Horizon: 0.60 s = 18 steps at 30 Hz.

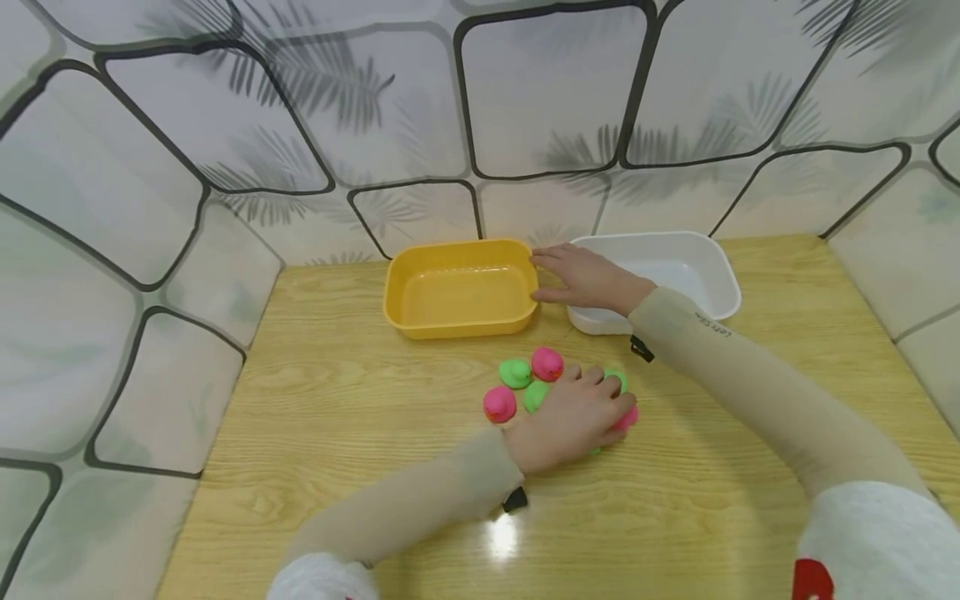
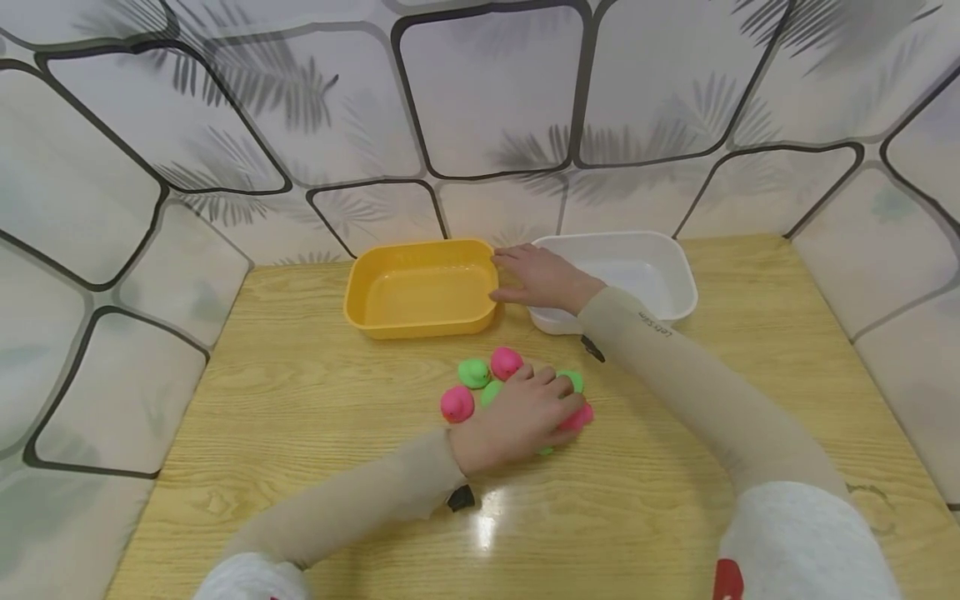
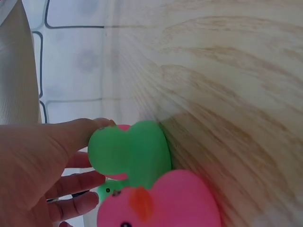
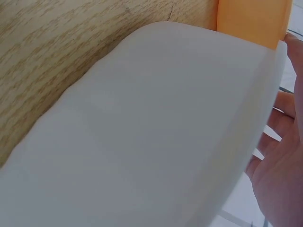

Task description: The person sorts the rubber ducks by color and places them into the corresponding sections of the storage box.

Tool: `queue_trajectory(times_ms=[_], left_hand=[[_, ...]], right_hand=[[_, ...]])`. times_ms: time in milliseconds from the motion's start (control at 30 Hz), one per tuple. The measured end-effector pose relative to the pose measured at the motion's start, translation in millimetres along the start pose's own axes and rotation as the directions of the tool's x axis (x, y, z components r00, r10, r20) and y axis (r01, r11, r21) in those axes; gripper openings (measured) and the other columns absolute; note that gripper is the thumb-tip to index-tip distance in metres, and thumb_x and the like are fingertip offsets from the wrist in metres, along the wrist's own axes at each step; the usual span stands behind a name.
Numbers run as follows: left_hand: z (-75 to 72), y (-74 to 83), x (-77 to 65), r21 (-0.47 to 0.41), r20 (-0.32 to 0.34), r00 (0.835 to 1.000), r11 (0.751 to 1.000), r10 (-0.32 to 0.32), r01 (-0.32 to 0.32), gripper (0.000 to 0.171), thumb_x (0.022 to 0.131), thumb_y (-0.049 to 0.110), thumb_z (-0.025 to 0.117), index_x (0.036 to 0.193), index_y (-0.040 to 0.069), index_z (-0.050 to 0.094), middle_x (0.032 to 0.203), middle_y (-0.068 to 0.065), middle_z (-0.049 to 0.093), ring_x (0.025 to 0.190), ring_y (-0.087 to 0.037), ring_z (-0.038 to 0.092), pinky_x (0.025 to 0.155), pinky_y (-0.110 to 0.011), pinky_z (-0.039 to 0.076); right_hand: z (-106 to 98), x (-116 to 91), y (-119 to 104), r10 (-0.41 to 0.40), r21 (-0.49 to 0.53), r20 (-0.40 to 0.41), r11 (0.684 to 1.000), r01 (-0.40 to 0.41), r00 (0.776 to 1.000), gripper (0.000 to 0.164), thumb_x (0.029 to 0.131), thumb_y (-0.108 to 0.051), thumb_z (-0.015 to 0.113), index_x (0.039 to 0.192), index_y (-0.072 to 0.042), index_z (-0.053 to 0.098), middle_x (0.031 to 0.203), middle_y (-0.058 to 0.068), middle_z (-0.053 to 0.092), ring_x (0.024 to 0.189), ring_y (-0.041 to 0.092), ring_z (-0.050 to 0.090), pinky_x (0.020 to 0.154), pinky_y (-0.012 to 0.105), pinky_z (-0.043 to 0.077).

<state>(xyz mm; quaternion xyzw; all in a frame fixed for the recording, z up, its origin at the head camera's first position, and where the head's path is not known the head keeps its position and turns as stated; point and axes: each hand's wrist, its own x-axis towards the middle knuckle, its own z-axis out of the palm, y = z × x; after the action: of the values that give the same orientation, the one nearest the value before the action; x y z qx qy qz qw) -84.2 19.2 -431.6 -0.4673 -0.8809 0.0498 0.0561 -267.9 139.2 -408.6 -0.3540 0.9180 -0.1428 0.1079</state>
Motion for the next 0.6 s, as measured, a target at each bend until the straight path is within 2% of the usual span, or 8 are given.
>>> queue_trajectory(times_ms=[267, 400, 600], left_hand=[[-2.4, 4.6, 1.6, 0.002, 0.013, 0.999, 0.999, -0.044, 0.044, 0.029, 0.099, 0.052, 0.066, 0.116, 0.029, 0.073, 0.109, 0.008, 0.067, 0.099, -0.014, 0.061, 0.076, -0.029, 0.04], [-3.8, 5.2, 1.6, -0.027, 0.028, 0.999, 0.999, -0.042, 0.043, 0.029, 0.1, 0.05, 0.064, 0.119, 0.029, 0.071, 0.11, 0.007, 0.068, 0.1, -0.014, 0.061, 0.075, -0.028, 0.04], [-5.6, 3.7, -1.4, -0.081, 0.005, 1.0, 0.996, -0.024, 0.025, 0.033, 0.102, 0.047, 0.061, 0.128, 0.027, 0.067, 0.113, 0.007, 0.065, 0.099, -0.014, 0.059, 0.075, -0.027, 0.038]], right_hand=[[0.1, -0.2, 0.6, 0.001, 0.004, -0.001, 1.0, -0.001, 1.0, 0.075, 0.102, -0.047, 0.064, 0.155, 0.002, 0.044, 0.163, 0.021, 0.039, 0.15, 0.042, 0.035, 0.123, 0.056, 0.026], [0.6, -0.2, 0.7, 0.011, 0.0, 0.004, 1.0, -0.011, 1.0, 0.075, 0.102, -0.048, 0.063, 0.155, 0.001, 0.043, 0.163, 0.021, 0.038, 0.15, 0.041, 0.034, 0.123, 0.056, 0.026], [-1.1, -1.5, -1.9, 0.015, -0.002, 0.015, 1.0, -0.015, 1.0, 0.074, 0.103, -0.047, 0.063, 0.156, 0.001, 0.043, 0.164, 0.021, 0.038, 0.151, 0.041, 0.034, 0.123, 0.056, 0.025]])
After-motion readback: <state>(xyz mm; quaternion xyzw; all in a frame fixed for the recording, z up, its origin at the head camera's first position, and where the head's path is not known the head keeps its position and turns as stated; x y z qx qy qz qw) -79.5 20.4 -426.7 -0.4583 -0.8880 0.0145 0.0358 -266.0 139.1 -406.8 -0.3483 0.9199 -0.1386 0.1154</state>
